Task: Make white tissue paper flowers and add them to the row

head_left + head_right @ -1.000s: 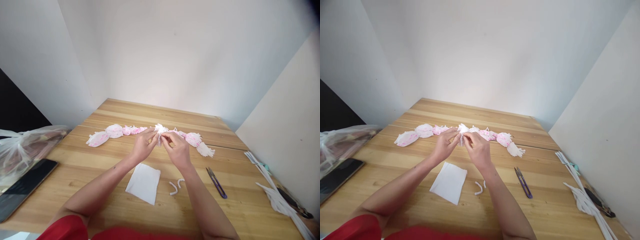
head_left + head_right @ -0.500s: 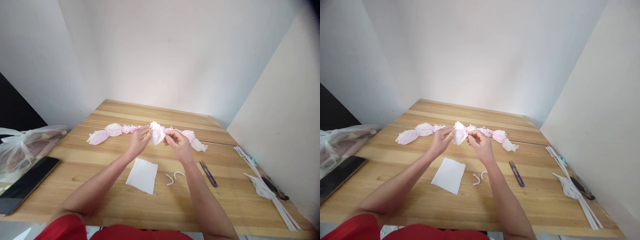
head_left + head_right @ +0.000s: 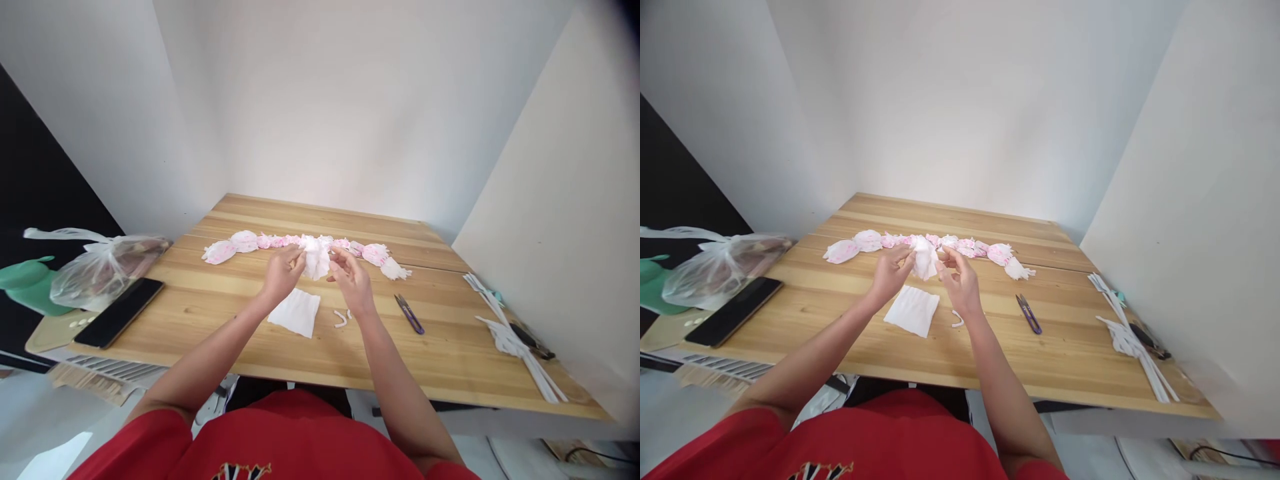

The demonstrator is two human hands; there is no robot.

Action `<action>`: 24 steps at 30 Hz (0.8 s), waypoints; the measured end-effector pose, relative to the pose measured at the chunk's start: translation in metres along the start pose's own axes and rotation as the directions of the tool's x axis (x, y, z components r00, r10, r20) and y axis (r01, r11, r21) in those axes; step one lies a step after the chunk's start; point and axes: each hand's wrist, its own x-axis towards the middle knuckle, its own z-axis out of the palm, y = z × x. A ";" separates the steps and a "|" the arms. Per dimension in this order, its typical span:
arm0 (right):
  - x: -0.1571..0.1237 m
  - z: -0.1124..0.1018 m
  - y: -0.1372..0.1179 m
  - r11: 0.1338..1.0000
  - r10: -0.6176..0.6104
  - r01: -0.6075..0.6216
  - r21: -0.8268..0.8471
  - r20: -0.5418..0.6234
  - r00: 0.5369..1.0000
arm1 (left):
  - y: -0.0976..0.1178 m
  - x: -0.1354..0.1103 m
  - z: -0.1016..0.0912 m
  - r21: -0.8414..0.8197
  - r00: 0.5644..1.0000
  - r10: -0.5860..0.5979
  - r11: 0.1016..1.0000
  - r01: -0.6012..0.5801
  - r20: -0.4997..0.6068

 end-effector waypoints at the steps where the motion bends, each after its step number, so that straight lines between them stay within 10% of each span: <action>1: -0.003 0.004 -0.001 0.998 -0.020 0.020 -0.055 0.002 1.000 | 0.003 -0.004 -0.001 0.037 1.000 0.018 0.999 -0.018 -0.009; 9: -0.014 0.011 0.007 0.975 -0.047 0.025 -0.221 -0.096 0.994 | 0.020 -0.035 0.000 -0.152 0.996 -0.068 0.986 0.075 0.052; 15: -0.017 -0.002 0.018 0.993 0.064 -0.071 -0.096 -0.083 0.995 | 0.026 -0.044 0.002 -0.534 0.953 -0.293 0.794 0.290 0.082; 24: -0.006 -0.006 0.035 0.986 0.166 -0.165 0.023 -0.029 0.986 | 0.006 -0.050 0.015 -0.591 0.867 -0.406 0.636 0.496 0.290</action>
